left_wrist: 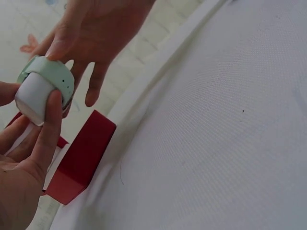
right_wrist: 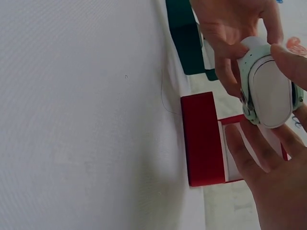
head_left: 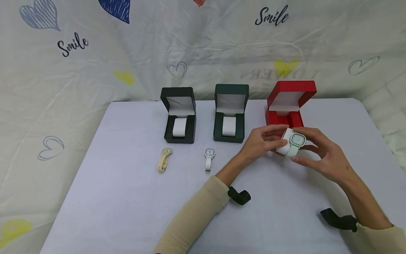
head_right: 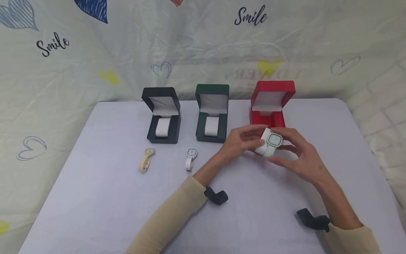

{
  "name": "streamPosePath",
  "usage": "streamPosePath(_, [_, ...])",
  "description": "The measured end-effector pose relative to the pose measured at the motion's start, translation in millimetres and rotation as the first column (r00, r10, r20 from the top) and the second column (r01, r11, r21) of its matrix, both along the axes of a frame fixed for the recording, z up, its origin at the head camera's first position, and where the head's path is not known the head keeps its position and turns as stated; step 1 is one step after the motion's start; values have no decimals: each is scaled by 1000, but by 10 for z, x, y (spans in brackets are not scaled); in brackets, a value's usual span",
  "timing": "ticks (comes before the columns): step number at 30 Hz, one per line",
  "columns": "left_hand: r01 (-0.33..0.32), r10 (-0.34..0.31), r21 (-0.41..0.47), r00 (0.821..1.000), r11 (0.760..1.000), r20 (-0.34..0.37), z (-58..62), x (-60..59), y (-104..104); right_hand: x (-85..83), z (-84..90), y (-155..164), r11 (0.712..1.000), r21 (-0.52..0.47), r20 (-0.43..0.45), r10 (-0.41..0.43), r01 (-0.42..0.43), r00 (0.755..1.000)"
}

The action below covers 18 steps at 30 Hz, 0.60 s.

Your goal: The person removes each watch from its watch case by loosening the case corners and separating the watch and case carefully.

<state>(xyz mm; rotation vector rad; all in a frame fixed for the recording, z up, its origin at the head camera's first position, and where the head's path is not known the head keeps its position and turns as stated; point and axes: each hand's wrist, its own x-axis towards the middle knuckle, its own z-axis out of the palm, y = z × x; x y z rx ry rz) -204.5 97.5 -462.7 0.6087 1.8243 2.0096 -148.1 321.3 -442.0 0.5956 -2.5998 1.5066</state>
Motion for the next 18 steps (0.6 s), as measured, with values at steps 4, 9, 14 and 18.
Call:
streamPosePath(4, [-1,1,-1,1000,1000,2,-8,0,4,-3,-6,-2,1000,-23,4,6,-6,1000])
streamPosePath(9, [-4,4,-5,1000,1000,5,-10,2,5,-2,-11,-8,999,-45,5,6,-6,1000])
streamPosePath(14, [-16,17,-4,1000,1000,13,-12,3,-2,2,-22,-24,998,-70,18,7,-6,1000])
streamPosePath(18, [-20,20,-4,999,1000,27,-20,0,4,17,-55,-65,998,-57,15,-20,20,1000])
